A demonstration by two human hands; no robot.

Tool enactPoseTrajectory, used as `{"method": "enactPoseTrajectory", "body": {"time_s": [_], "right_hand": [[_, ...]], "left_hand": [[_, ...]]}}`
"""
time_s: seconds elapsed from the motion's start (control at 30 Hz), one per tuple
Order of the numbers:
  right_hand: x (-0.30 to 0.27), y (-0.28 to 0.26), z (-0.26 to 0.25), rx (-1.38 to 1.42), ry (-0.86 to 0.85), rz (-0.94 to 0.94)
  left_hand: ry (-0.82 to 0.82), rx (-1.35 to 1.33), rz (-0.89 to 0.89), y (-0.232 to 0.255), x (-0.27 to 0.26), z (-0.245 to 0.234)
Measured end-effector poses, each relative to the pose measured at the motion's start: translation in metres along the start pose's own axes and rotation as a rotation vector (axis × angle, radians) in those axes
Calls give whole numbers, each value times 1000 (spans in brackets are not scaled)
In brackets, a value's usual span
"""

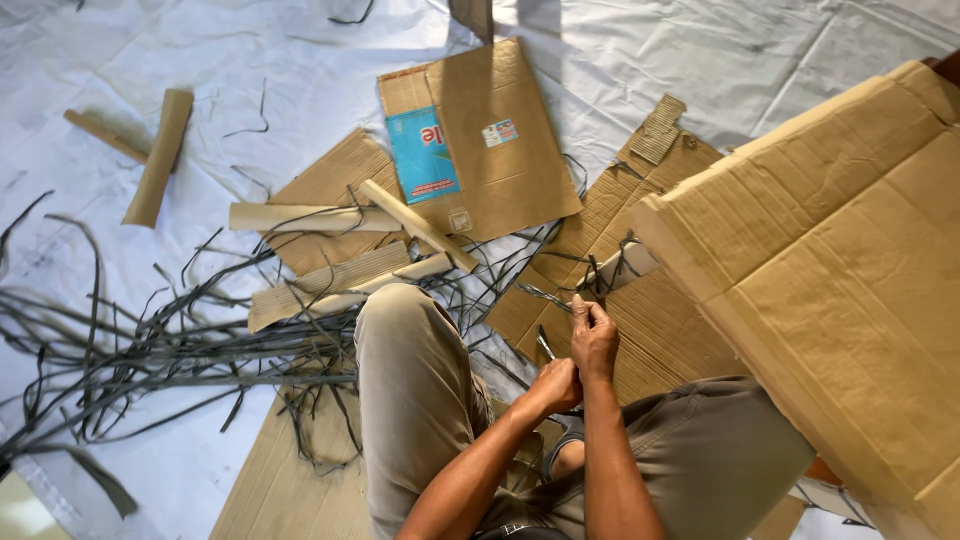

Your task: Wrapping wooden chairs with cardboard and securing them with black plastic straps for protection during shipping.

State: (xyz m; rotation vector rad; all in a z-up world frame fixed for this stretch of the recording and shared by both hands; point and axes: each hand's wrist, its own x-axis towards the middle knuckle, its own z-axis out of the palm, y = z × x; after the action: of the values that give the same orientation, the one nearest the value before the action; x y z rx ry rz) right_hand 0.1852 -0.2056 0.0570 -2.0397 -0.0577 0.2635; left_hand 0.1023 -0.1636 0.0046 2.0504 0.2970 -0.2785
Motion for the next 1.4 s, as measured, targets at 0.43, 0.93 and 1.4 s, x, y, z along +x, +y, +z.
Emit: {"method": "enactPoseTrajectory", "body": {"time_s": [0.43,0.93,1.4], "right_hand": [[34,36,-35,305,444,151],[74,73,-75,853,847,292],[146,127,-52,660,308,271]], "left_hand": [[-24,256,140,55,33,-61],[349,-372,233,119,135,-158],[60,-918,349,53,229,-89]]}}
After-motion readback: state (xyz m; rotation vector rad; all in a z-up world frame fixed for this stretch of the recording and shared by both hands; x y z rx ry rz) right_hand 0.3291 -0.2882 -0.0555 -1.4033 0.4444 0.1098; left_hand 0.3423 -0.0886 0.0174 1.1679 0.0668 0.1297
